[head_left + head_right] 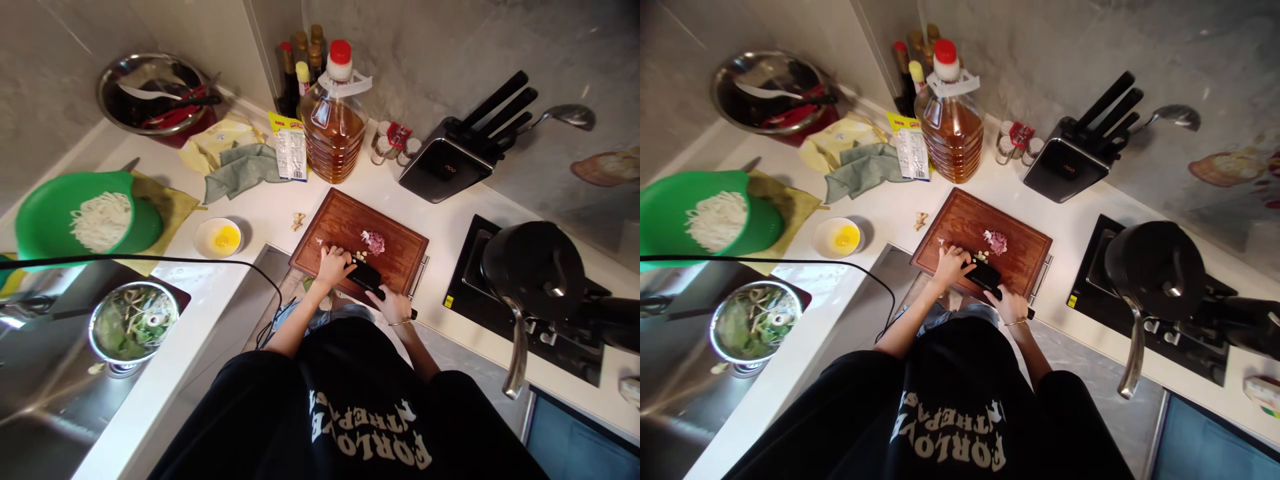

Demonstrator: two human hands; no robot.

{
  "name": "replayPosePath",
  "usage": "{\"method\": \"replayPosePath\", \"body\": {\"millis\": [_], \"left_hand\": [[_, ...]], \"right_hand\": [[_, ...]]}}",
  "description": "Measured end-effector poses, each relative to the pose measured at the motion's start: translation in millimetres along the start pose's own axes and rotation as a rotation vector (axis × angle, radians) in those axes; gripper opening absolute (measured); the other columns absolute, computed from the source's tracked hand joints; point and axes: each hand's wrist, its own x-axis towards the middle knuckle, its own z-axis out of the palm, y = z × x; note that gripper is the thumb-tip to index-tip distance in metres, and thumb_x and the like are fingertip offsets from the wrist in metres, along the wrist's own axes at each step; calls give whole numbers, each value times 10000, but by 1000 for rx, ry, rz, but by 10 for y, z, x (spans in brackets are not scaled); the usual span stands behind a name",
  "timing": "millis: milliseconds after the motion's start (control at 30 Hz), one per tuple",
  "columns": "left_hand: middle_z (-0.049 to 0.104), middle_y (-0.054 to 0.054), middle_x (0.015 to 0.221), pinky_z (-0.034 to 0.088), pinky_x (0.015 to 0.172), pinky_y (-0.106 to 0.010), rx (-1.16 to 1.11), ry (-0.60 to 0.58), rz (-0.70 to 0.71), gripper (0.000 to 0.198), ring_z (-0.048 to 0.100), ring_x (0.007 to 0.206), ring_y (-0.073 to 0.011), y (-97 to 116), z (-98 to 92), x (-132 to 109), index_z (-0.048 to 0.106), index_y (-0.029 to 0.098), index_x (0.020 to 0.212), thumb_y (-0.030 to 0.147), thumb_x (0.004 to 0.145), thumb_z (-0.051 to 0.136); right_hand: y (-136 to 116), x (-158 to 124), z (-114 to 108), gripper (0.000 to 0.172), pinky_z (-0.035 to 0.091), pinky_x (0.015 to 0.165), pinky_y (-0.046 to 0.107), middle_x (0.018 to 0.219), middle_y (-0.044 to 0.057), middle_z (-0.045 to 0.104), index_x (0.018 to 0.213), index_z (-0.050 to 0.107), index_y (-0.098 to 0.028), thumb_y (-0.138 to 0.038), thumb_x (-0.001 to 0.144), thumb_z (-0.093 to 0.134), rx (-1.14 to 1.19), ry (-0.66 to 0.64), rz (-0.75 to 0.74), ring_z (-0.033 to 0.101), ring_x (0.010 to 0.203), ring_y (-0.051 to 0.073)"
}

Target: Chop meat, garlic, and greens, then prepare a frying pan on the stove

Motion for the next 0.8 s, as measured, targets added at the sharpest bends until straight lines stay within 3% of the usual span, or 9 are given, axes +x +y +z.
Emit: {"method": "replayPosePath", "body": {"millis": [200, 300, 400, 500, 600, 800], "left_hand": [[641, -48, 849, 253, 901, -444, 8, -85, 30, 160, 514, 926, -236, 9, 208, 292, 591, 208, 739, 329, 828, 537], [664, -21, 840, 253, 906, -421, -51, -140, 67, 141, 539, 913, -214, 21, 216, 387, 606, 221, 760, 261, 842, 499], [675, 1, 881, 254, 905, -393, -128, -76, 32, 158, 559, 906, -188, 6, 136, 429, 618, 252, 882, 232, 860, 463], [668, -5, 858, 269, 874, -371, -181, 25, -65, 168, 568, 861, -183, -43, -5, 434, 608, 249, 957, 318, 864, 486], [649, -5, 857, 274, 859, -365, -184, 5, -33, 242, 552, 880, -195, -100, -99, 414, 602, 251, 959, 431, 800, 572], [607, -46, 1021, 243, 918, -420, -50, -83, 58, 451, 488, 1016, -251, -83, 58, 405, 573, 248, 999, 519, 656, 685]], "right_hand": [[115, -132, 56, 550, 327, 569, 225, 779, 70, 702, 945, 657, -219, -675, 812, 380, -39, 39, -35, 648, 712, 181], [218, -218, 99, 516, 337, 581, 226, 804, 61, 705, 946, 656, -227, -652, 821, 392, -38, 51, -45, 646, 711, 174], [337, -303, 163, 494, 352, 596, 231, 798, 56, 705, 933, 664, -229, -631, 827, 398, -22, 73, -35, 645, 708, 175], [438, -360, 224, 498, 362, 601, 230, 790, 65, 702, 927, 675, -212, -615, 832, 399, -3, 115, 2, 645, 713, 176], [488, -367, 245, 499, 361, 592, 228, 777, 70, 698, 936, 678, -200, -600, 840, 396, 1, 147, 31, 642, 688, 171], [492, -292, 208, 480, 355, 587, 228, 777, 72, 695, 926, 680, -205, -593, 838, 413, -26, 186, 4, 642, 686, 173]]}}
